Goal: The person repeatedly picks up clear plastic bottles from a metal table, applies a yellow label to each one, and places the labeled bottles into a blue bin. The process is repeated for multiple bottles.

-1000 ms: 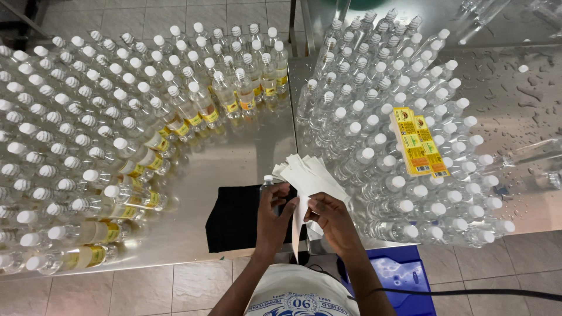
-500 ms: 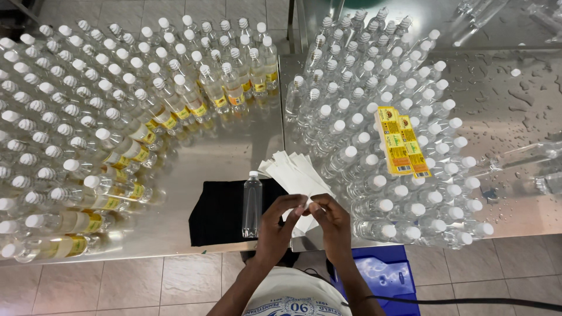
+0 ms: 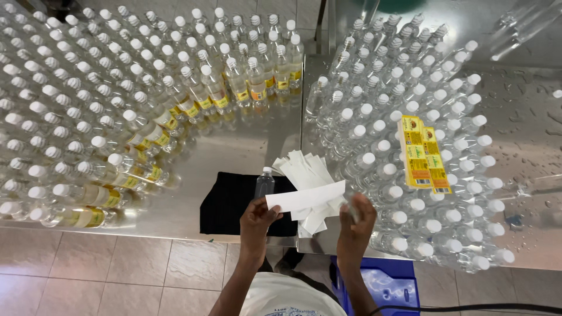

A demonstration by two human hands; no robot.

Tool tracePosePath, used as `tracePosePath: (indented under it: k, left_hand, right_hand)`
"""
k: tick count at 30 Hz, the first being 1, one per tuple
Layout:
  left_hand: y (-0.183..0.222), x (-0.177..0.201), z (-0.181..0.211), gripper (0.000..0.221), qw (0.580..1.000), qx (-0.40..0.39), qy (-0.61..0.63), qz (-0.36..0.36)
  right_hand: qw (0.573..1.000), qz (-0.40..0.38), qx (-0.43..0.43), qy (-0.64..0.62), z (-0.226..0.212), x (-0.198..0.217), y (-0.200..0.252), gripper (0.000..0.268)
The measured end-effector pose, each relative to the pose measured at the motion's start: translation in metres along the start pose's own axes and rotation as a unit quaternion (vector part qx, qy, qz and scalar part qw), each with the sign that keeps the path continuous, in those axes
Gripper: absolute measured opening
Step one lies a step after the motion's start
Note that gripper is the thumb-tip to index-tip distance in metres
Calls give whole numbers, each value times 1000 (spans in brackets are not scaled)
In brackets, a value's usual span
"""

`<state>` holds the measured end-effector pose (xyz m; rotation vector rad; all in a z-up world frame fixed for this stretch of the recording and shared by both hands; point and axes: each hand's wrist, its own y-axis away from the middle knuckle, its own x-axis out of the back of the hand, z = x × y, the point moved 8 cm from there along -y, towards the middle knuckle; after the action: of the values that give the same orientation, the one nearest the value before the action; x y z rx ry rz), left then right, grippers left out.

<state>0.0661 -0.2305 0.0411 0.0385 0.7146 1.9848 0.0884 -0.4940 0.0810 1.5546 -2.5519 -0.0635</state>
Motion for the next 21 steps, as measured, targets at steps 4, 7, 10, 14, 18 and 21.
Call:
tracePosePath:
  k: [4, 7, 10, 14, 18, 21]
  left_hand:
    - [2, 3, 11, 31, 996, -53, -73, 12]
    - [7, -8, 15, 26, 993, -77, -83, -39]
    - [8, -3, 20, 23, 992, -78, -82, -47]
    - [5, 16, 29, 27, 995, -64, -28, -68]
    - [-6, 35, 30, 20, 995, -54, -5, -89]
    - [-14, 46, 40, 15, 994, -43, -5, -100]
  right_hand:
    - [890, -45, 396, 220, -33, -23, 24, 57]
    - [818, -229, 476, 227, -47, -73, 52, 39]
    - [824, -266, 455, 206, -53, -92, 62, 41]
    - [880, -255, 353, 189, -45, -107, 59, 36]
    - [889, -251, 318, 215, -31, -126, 69, 37]
    - [888, -274, 284, 236, -20, -144, 77, 39]
